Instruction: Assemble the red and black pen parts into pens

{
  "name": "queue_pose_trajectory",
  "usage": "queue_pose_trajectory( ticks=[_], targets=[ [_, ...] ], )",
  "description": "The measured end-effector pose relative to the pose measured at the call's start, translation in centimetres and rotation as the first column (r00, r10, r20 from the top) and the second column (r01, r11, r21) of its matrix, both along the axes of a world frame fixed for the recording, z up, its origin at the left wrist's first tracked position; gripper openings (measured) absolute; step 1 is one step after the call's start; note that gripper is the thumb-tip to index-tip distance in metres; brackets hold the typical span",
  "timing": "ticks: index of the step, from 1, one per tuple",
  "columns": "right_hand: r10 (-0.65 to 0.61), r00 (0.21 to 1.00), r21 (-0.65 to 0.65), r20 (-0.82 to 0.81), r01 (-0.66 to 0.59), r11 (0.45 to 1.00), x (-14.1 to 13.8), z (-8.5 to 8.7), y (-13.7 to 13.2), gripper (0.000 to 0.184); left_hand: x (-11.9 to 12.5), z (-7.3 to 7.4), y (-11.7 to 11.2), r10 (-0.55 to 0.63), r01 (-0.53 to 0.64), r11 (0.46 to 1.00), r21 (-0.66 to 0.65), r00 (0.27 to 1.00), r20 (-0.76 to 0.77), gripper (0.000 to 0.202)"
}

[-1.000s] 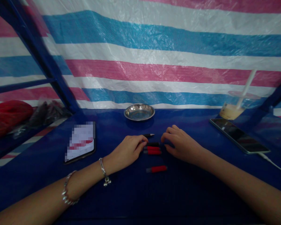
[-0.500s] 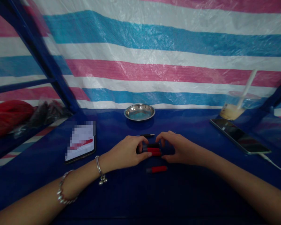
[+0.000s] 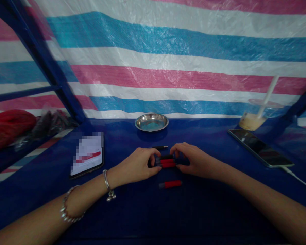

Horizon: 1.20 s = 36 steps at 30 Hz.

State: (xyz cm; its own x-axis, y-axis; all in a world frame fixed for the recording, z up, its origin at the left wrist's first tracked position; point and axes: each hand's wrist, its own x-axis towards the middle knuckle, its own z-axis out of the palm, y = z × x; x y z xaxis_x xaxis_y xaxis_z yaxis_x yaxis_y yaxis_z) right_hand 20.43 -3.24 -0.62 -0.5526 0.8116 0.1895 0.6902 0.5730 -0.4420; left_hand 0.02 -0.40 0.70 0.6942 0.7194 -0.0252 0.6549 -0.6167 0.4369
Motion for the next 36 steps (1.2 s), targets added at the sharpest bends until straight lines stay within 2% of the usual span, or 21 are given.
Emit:
queue_pose_trajectory(
  ticks=[15, 36],
  targets=[
    [0.037, 0.999, 0.014, -0.038, -0.036, 0.999, 0.01, -0.08, -0.12, 0.035, -0.05, -0.2, 0.01, -0.013, 0.014, 1.0, -0.02, 0.999, 0.034, 0.028],
    [0.021, 1.0, 0.034, -0.014, -0.021, 0.999, 0.01, -0.1, 0.09, 0.032, -0.14, -0.14, 0.03, -0.018, 0.019, 1.0, -0.024, 0.998, 0.064, 0.03]
  ],
)
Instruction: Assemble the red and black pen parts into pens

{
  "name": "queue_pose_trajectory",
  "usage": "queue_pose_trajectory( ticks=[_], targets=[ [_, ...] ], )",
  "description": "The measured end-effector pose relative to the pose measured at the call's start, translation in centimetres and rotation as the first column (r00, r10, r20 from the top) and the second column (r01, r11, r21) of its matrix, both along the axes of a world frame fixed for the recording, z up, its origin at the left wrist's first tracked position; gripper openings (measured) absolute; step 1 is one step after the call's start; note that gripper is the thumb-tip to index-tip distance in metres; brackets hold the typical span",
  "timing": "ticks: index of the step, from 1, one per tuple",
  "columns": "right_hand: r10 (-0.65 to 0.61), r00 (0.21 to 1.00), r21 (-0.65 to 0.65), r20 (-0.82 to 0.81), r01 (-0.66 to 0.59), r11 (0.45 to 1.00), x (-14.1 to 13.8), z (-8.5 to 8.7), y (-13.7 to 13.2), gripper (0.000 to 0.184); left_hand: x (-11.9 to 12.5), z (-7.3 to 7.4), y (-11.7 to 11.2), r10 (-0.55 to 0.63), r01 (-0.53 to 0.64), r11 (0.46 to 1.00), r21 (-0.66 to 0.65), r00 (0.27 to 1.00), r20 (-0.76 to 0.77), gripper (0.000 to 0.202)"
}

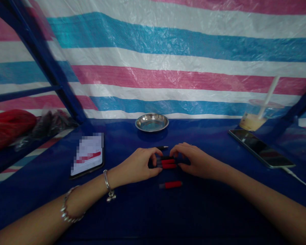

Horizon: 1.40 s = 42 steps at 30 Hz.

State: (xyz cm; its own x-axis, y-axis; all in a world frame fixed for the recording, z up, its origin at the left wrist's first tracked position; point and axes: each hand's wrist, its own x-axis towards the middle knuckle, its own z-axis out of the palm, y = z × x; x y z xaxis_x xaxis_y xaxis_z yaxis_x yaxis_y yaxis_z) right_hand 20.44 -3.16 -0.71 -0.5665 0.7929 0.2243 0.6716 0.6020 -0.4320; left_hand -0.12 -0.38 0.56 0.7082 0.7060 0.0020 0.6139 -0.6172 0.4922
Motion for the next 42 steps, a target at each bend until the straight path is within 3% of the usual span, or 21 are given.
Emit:
queue_pose_trajectory(
  ticks=[23, 28, 33, 42],
  targets=[
    [-0.001, 1.0, -0.007, -0.004, 0.001, 1.0, -0.1, 0.0, -0.1, 0.03, 0.0, 0.2, 0.0, -0.006, 0.006, 1.0, 0.01, 1.0, -0.013, 0.03],
    [-0.021, 1.0, 0.003, 0.006, 0.021, 1.0, 0.0, -0.1, 0.0, 0.03, -0.2, 0.4, 0.5, 0.061, -0.062, 0.99, 0.124, 0.998, 0.016, 0.028],
    [-0.08, 0.996, 0.047, 0.03, 0.079, 0.996, 0.2, -0.1, 0.2, 0.031, -0.9, -0.4, 1.9, 0.161, -0.145, 0.925, 0.352, 0.987, -0.015, 0.019],
    [-0.14, 0.989, 0.159, 0.042, 0.132, 0.979, 0.3, 0.2, 0.0, 0.019, -1.4, -1.5, 2.9, 0.213, -0.147, 0.902, 0.405, 0.97, -0.121, 0.013]
  ],
)
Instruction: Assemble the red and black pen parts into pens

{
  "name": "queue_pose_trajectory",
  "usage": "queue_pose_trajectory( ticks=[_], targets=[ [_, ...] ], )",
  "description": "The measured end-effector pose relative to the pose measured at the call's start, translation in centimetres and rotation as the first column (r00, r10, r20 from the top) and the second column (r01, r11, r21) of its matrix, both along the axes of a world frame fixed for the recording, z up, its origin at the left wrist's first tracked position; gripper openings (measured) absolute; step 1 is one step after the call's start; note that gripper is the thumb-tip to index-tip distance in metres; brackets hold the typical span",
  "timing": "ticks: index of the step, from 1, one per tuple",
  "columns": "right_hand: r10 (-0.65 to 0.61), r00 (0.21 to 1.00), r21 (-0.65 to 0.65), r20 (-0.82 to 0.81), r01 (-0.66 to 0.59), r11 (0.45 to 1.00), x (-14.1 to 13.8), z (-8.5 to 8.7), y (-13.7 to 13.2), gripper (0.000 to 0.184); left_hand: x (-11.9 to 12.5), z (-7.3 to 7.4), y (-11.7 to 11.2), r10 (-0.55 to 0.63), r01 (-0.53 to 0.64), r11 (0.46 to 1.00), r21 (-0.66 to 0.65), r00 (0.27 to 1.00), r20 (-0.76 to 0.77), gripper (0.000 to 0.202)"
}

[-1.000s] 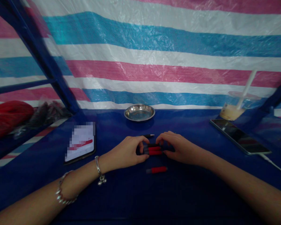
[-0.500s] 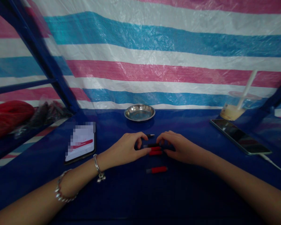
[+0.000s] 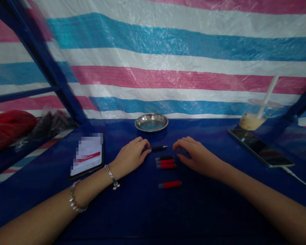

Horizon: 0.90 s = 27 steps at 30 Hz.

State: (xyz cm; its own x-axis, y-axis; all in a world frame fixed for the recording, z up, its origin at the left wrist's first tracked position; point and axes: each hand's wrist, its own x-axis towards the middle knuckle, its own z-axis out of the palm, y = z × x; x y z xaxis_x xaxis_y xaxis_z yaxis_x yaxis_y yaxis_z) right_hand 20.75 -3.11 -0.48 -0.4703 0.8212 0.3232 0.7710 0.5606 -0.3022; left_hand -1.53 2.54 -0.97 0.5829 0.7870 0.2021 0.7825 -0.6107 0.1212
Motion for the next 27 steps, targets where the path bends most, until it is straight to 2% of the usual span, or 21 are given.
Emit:
queue_pose_trajectory(
  ticks=[3, 7, 15, 22, 27],
  targets=[
    [-0.059, 0.998, 0.027, 0.009, 0.059, 0.998, 0.1, -0.1, 0.1, 0.011, 0.2, 0.2, -0.4, -0.013, 0.013, 1.0, 0.019, 1.0, 0.004, 0.01],
    [-0.113, 0.993, 0.04, -0.016, 0.113, 0.993, 0.2, -0.1, 0.5, 0.017, 0.9, 0.7, -1.5, -0.073, 0.067, 0.993, 0.096, 0.996, 0.053, 0.009],
    [0.002, 1.0, -0.027, -0.024, -0.003, 1.0, 0.1, -0.1, 0.9, 0.029, 1.8, 1.0, -3.3, -0.166, 0.15, 0.966, 0.21, 0.984, 0.06, 0.009],
    [0.021, 0.999, 0.022, -0.046, -0.02, 1.0, 0.0, 0.0, 0.7, 0.021, 1.7, 1.0, -3.4, -0.16, 0.165, 0.943, 0.29, 0.986, -0.041, 0.014],
    [0.011, 0.998, 0.069, -0.068, -0.007, 0.998, -0.3, 0.2, 0.4, 0.02, 1.6, 0.8, -3.5, -0.176, 0.172, 0.937, 0.304, 0.984, -0.015, 0.014]
  ],
)
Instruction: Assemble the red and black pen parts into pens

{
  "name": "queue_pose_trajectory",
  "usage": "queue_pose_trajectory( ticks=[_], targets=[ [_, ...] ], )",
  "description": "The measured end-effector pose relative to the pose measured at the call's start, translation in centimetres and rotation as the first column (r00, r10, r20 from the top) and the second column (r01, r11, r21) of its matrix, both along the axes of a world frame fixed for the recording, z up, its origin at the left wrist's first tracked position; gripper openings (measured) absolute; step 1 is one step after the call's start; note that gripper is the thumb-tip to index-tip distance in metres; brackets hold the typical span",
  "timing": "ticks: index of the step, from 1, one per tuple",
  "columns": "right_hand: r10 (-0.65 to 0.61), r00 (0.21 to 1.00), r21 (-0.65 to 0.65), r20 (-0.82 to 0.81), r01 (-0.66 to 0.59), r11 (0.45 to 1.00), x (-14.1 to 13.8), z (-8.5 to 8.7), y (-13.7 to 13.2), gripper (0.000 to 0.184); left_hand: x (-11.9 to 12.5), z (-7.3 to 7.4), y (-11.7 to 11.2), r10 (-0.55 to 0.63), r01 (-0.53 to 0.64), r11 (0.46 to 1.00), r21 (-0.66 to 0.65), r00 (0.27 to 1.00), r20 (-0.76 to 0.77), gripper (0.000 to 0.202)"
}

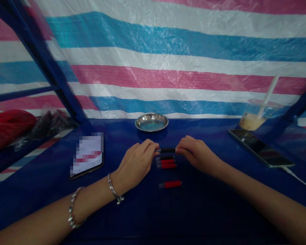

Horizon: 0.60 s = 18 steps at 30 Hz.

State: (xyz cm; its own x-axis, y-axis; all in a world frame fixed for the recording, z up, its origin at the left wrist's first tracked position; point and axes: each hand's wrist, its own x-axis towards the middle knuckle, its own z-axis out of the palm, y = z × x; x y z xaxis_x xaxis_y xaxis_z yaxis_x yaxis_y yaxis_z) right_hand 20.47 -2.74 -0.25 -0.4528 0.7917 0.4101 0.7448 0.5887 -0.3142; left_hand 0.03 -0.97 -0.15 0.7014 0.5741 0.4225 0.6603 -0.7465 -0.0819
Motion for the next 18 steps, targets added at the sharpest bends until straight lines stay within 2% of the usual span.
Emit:
queue_pose_trajectory(
  ticks=[10, 18],
  targets=[
    [-0.007, 0.999, 0.066, -0.036, 0.01, 0.998, -0.39, -0.02, -0.41, 0.018, 0.06, 0.17, -0.35, 0.012, -0.007, 0.996, -0.091, 0.999, 0.045, 0.015],
    [-0.044, 0.995, 0.114, 0.088, 0.034, 0.993, -0.25, 0.01, -0.56, 0.017, 0.12, 0.01, -0.34, 0.0, 0.008, 0.992, -0.127, 0.998, 0.057, 0.018]
  ],
)
